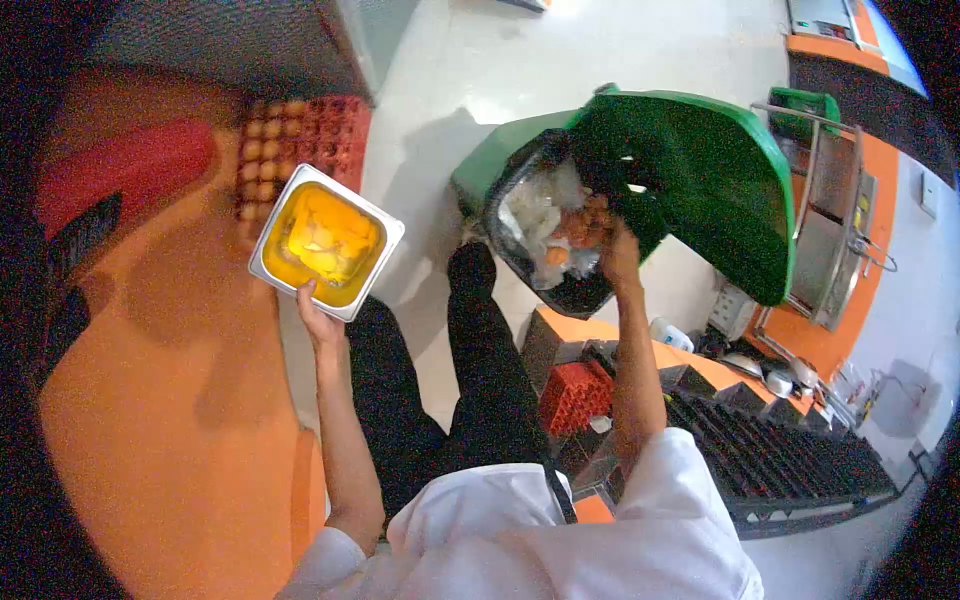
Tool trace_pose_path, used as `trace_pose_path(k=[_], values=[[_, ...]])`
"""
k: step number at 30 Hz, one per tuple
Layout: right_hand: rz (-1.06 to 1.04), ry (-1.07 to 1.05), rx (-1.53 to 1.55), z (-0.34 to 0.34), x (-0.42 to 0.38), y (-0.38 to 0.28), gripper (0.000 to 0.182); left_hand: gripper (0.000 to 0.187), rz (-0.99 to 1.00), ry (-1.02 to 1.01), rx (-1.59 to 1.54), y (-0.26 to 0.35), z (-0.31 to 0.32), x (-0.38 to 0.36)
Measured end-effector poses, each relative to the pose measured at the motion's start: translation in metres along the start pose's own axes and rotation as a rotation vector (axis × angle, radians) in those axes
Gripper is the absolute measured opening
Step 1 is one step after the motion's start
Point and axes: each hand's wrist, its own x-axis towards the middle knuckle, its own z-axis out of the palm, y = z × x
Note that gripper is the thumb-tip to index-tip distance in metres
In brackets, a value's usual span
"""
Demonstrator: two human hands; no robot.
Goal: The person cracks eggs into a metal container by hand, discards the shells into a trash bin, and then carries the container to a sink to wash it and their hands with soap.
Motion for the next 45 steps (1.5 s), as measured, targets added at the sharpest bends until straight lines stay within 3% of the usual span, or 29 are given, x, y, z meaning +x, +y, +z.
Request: trace_pose_path(k=[1,3,5,6,8,12,15,17,19,23,25,29,32,33,35,36,38,41,45], values=[[0.016,0.131,0.102,-0.004,0.003,-0.008,0.031,0.054,0.018,0.023,0.018,-0.005,-0.011,0.0],[0.007,0.043,0.338,-0.027,0.017,-0.057,0.026,0.055,-0.099,0.075,-0.051,-0.013,-0.048,0.005],[-0.047,0.131,0.4,-0.014,0.038,-0.102,0.026,0.055,0.044,0.126,0.023,-0.005,-0.046,-0.003],[-0.031,0.065,0.429,-0.018,0.045,-0.147,0.027,0.056,0.034,0.14,0.011,0.0,-0.051,-0.004],[-0.305,0.003,0.51,0.005,0.07,-0.2,0.03,0.059,0.024,0.121,0.046,0.005,-0.063,-0.008],[-0.521,-0.273,0.611,0.088,0.112,-0.333,0.028,0.061,0.047,0.216,0.089,0.021,-0.09,-0.015],[-0.728,-0.179,0.42,0.176,0.146,-0.387,0.031,0.061,0.092,0.387,0.143,0.015,-0.097,-0.02],[-0.708,-0.222,0.395,0.216,0.163,-0.416,0.037,0.061,0.106,0.371,0.114,0.008,-0.11,-0.02],[-0.763,-0.104,0.306,0.246,0.177,-0.435,0.04,0.062,0.073,0.405,0.051,0.004,-0.114,-0.024],[-0.676,-0.074,0.261,0.274,0.182,-0.452,0.036,0.055,0.104,0.353,0.071,-0.006,-0.147,-0.022],[-0.646,-0.077,0.194,0.262,0.171,-0.461,0.036,0.054,0.127,0.401,0.128,0.005,-0.127,-0.026],[-0.644,-0.066,0.118,0.263,0.177,-0.451,0.049,0.055,0.147,0.415,0.133,0.013,-0.114,-0.019],[-0.596,-0.037,0.754,0.239,0.159,-0.441,0.044,0.056,0.129,0.404,0.124,0.02,-0.114,-0.019],[-0.595,-0.029,0.737,0.221,0.148,-0.433,0.044,0.058,0.115,0.33,0.131,0.022,-0.117,-0.017],[-0.175,-0.694,1.337,0.186,0.13,-0.419,0.046,0.059,0.098,0.243,0.125,0.029,-0.115,-0.013],[-0.174,-0.679,1.329,0.166,0.118,-0.409,0.046,0.063,0.059,0.226,0.111,0.033,-0.113,-0.014],[-0.017,-0.957,1.591,0.12,0.093,-0.387,0.046,0.065,0.016,0.207,0.066,0.046,-0.09,-0.018],[0.061,-0.975,1.633,0.038,0.055,-0.356,0.044,0.062,0.049,0.137,0.155,0.062,-0.053,-0.03],[0.046,-0.721,1.4,-0.031,0.002,-0.326,0.044,0.059,-0.005,-0.069,0.086,0.087,-0.04,-0.038]])
